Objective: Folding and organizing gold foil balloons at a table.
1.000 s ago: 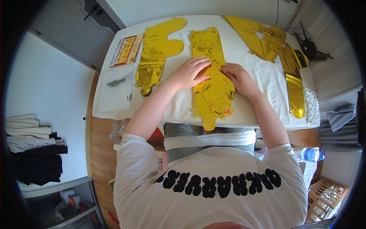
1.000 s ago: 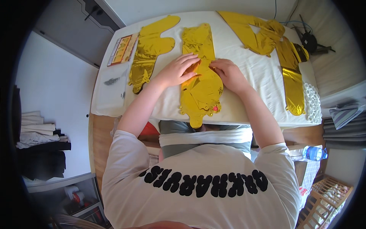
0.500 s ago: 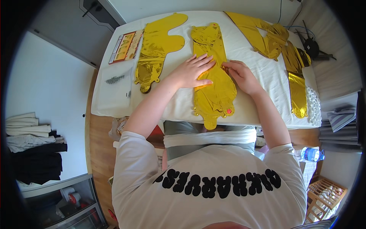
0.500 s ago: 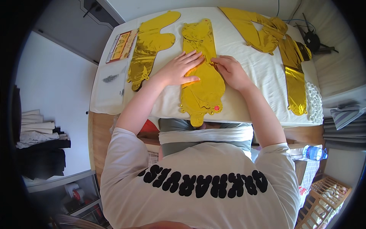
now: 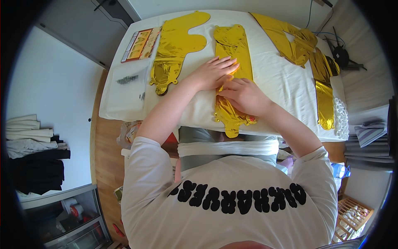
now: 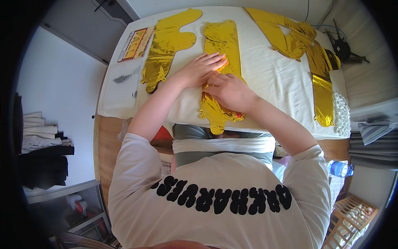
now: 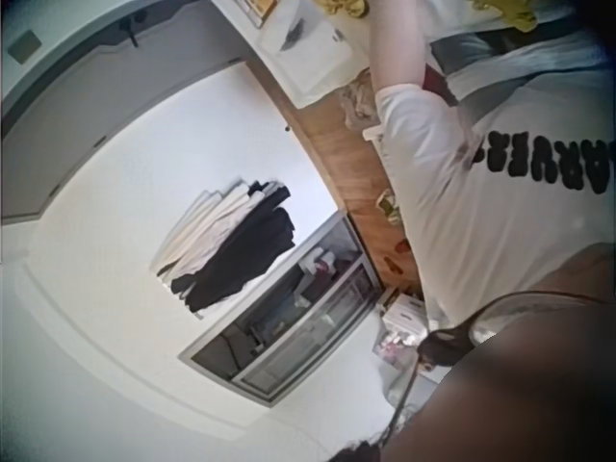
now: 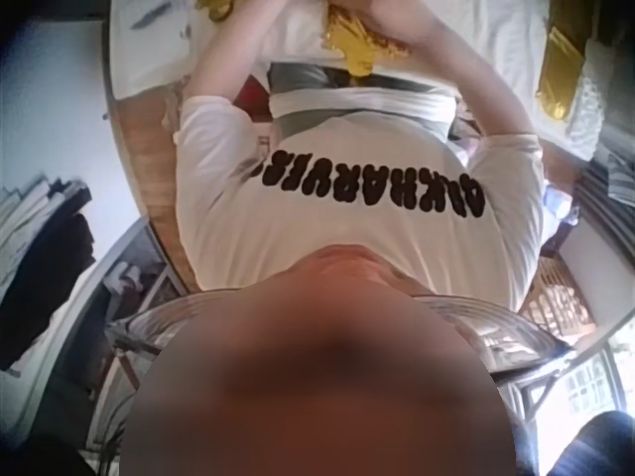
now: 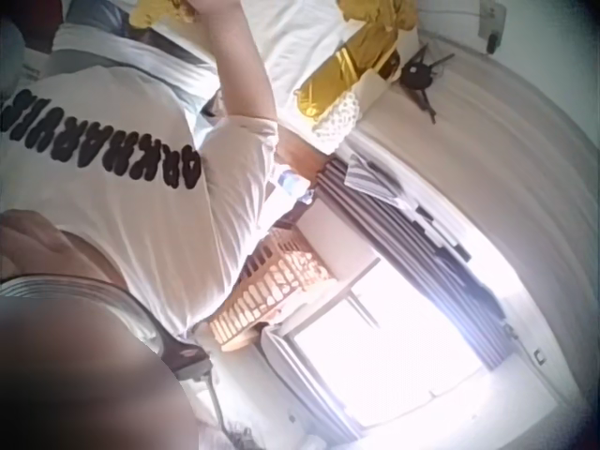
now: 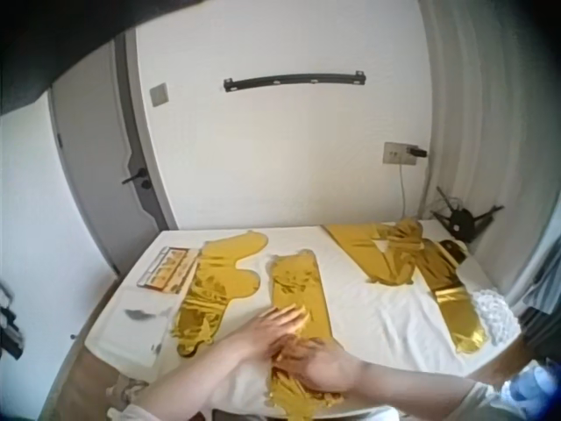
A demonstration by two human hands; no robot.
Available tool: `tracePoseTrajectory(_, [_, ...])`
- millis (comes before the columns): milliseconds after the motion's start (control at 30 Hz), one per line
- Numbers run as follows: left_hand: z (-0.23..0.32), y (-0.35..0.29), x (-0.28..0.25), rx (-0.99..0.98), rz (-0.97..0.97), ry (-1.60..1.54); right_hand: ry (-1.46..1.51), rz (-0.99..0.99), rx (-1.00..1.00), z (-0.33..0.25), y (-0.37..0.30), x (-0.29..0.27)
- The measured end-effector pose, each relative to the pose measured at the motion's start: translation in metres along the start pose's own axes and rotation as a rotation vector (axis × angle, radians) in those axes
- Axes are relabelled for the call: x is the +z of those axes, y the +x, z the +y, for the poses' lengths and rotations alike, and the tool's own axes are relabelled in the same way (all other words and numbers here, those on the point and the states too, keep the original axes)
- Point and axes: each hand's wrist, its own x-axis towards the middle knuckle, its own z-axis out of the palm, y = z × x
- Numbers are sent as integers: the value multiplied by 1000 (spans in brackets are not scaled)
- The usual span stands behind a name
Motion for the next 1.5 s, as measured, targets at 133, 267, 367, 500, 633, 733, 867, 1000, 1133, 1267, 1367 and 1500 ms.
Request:
tracePoseTrajectory(133, [1,-2,1,22,21,22,-120,-9,-32,-2,7,9])
tracePoseTrajectory(267, [2,-1,-2,39,17,29,-171,3,-63,0,5,14])
tracePoseTrajectory(367, [2,-2,1,13,37,-20,-155,1,-95,1,8,14])
tracePoseTrajectory(500, [0,-2,1,19,60,2,-150,7,-124,3,7,15])
tracePoseTrajectory(633, [-1,2,2,40,62,64,-68,70,-129,10,4,22])
tracePoseTrajectory(733, [-4,3,2,28,58,14,29,108,-115,13,3,27])
tracePoseTrajectory(867, [-14,10,-10,-89,30,-515,74,81,-49,10,1,25])
tracePoseTrajectory(1000, [-18,8,-21,-189,257,-618,81,85,-32,11,-3,25])
tracePoseTrajectory(1133, [-27,4,-23,-299,328,-247,139,77,-24,14,-3,24])
tracePoseTrajectory(1267, [-37,4,-14,-260,338,35,121,68,-49,16,-1,26])
tracePoseTrajectory(1367, [-40,7,-15,-188,326,116,130,68,-41,17,-2,26])
tracePoseTrajectory(1500, [-44,8,-20,-119,293,216,126,64,-41,16,-3,26])
